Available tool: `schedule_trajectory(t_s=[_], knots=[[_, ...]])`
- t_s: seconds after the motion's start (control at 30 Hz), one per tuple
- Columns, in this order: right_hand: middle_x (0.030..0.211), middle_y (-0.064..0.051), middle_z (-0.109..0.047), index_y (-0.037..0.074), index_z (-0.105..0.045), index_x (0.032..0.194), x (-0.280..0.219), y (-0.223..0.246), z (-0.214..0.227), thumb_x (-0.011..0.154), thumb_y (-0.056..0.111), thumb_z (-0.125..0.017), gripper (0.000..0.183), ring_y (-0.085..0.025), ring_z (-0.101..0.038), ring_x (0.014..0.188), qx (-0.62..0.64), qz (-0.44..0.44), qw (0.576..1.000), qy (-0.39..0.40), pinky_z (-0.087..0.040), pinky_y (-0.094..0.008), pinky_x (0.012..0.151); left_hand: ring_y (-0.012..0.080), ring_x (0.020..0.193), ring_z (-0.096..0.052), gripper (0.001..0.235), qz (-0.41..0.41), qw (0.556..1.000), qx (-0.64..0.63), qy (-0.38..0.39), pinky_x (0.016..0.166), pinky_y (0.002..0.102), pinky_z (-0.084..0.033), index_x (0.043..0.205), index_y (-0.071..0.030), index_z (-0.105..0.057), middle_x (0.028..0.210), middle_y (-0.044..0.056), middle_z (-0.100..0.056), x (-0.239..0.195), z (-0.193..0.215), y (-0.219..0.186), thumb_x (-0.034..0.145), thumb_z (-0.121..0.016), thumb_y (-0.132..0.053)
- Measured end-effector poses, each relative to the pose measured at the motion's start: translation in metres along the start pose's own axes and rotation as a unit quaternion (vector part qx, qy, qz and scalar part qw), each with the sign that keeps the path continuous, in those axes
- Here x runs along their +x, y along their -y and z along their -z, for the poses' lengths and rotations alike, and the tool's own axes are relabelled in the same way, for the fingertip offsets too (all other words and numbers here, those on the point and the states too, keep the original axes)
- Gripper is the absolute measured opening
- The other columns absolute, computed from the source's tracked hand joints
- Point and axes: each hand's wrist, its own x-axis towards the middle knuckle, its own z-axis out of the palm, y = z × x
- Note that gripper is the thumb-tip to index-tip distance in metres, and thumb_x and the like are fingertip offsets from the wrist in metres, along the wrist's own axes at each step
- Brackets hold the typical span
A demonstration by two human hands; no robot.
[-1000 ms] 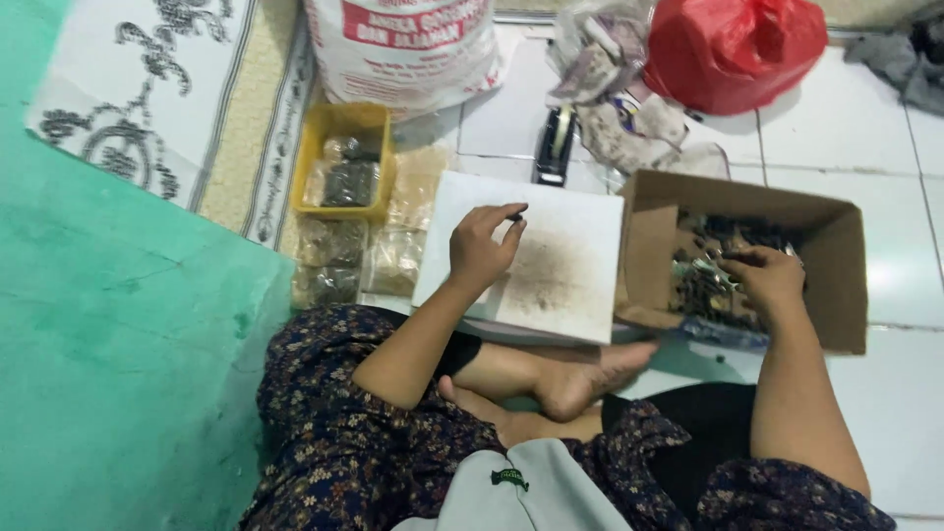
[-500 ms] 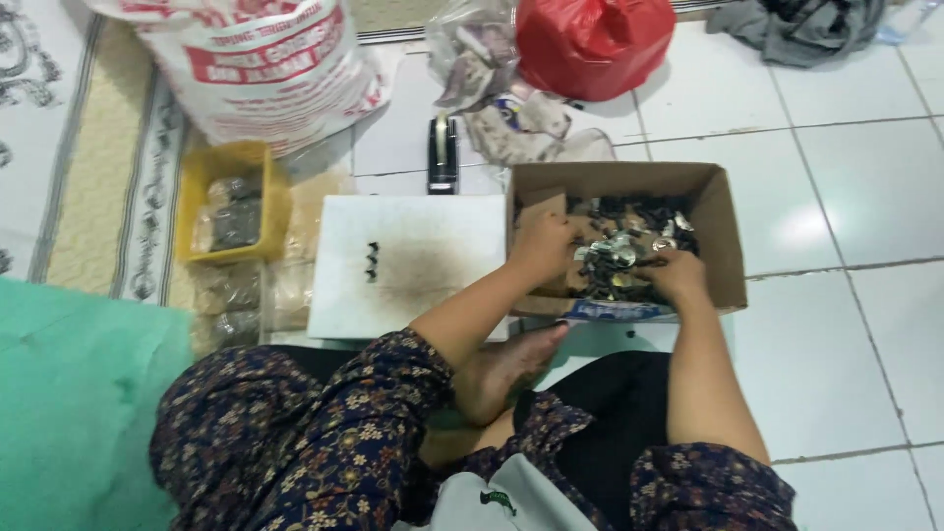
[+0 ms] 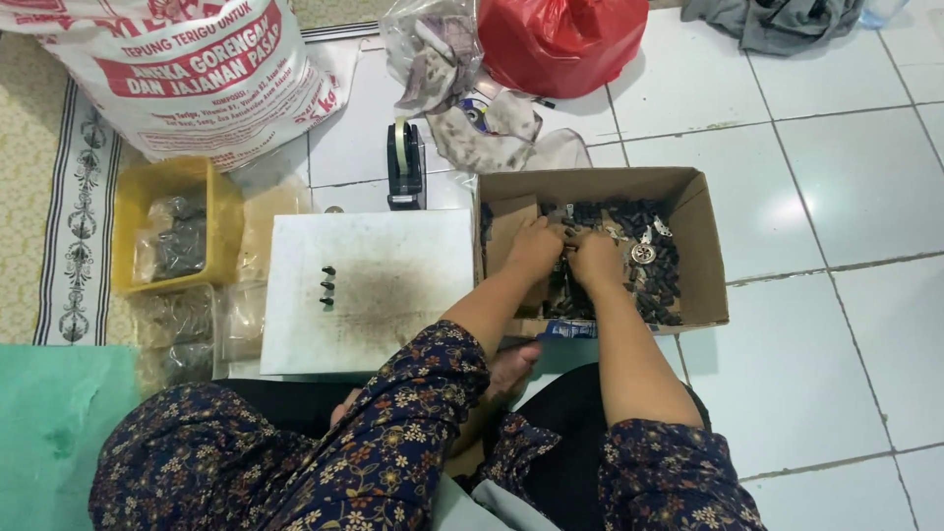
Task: The person sits on the floor and repeatedly picks small black plastic parts from a cardboard box, connects them to metal components, and places the assembled units on a white board. The person handles the parts one at a time and continues the assembly process throughout the clip.
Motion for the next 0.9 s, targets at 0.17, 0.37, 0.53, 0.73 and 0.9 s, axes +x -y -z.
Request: schedule_trajectory(t_s=[0.17, 0.37, 0.53, 0.73, 0.9], knots=[[0.106, -0.021, -0.073, 0.012, -0.082, 0.113, 0.015, -0.015, -0.026, 0.089, 0.011, -0.071, 0.026, -0.038, -0.068, 0.109, -0.053, 0.063, 0.997, -0.007, -0.059, -0.046, 0.096, 0.0249, 0.097, -0.058, 0.017, 0.016, 0.998, 0.040, 0.046, 0.083, 0.040, -0.039, 0.101, -0.006, -0.072, 0.091, 0.011, -0.070, -0.006, 0.037, -0.006, 0.084, -0.072, -0.002], [0.109, -0.020, -0.073, 0.006, -0.080, 0.112, 0.004, -0.008, -0.021, 0.089, 0.006, -0.071, 0.025, -0.036, -0.065, 0.114, -0.062, 0.086, 0.994, -0.012, -0.057, -0.046, 0.100, 0.0259, 0.100, -0.059, 0.021, 0.043, 0.998, -0.018, 0.043, 0.084, 0.042, -0.039, 0.105, -0.007, -0.070, 0.093, 0.010, -0.071, -0.011, 0.056, -0.008, 0.084, -0.071, -0.001], [0.105, -0.016, -0.075, 0.009, -0.079, 0.112, -0.001, -0.013, -0.010, 0.086, 0.008, -0.073, 0.026, -0.035, -0.069, 0.111, 0.032, 0.040, 0.999, -0.015, -0.058, -0.046, 0.095, 0.0260, 0.095, -0.060, 0.010, 0.085, 0.989, -0.105, 0.058, 0.090, 0.044, -0.038, 0.087, -0.009, -0.071, 0.083, 0.009, -0.069, -0.014, 0.074, -0.011, 0.085, -0.065, -0.002], [0.104, -0.027, -0.074, 0.005, -0.080, 0.103, -0.025, -0.012, 0.042, 0.086, 0.009, -0.078, 0.017, -0.046, -0.068, 0.105, 0.199, 0.034, 0.974, -0.104, -0.057, -0.051, 0.087, 0.0293, 0.082, -0.068, 0.014, 0.175, 0.877, -0.430, -0.124, 0.077, 0.044, -0.052, 0.088, -0.010, -0.065, 0.080, 0.011, -0.067, -0.042, 0.148, -0.024, 0.076, -0.071, -0.007], [0.093, -0.019, -0.075, 0.003, -0.077, 0.110, -0.067, 0.024, 0.066, 0.087, 0.014, -0.080, 0.026, -0.024, -0.070, 0.086, 0.402, 0.011, 0.913, -0.073, -0.056, -0.036, 0.073, 0.0301, 0.094, -0.072, 0.031, 0.122, 0.853, -0.432, -0.266, 0.086, 0.041, -0.060, 0.107, -0.012, -0.072, 0.097, 0.009, -0.073, -0.124, 0.156, -0.010, 0.078, -0.077, -0.004]])
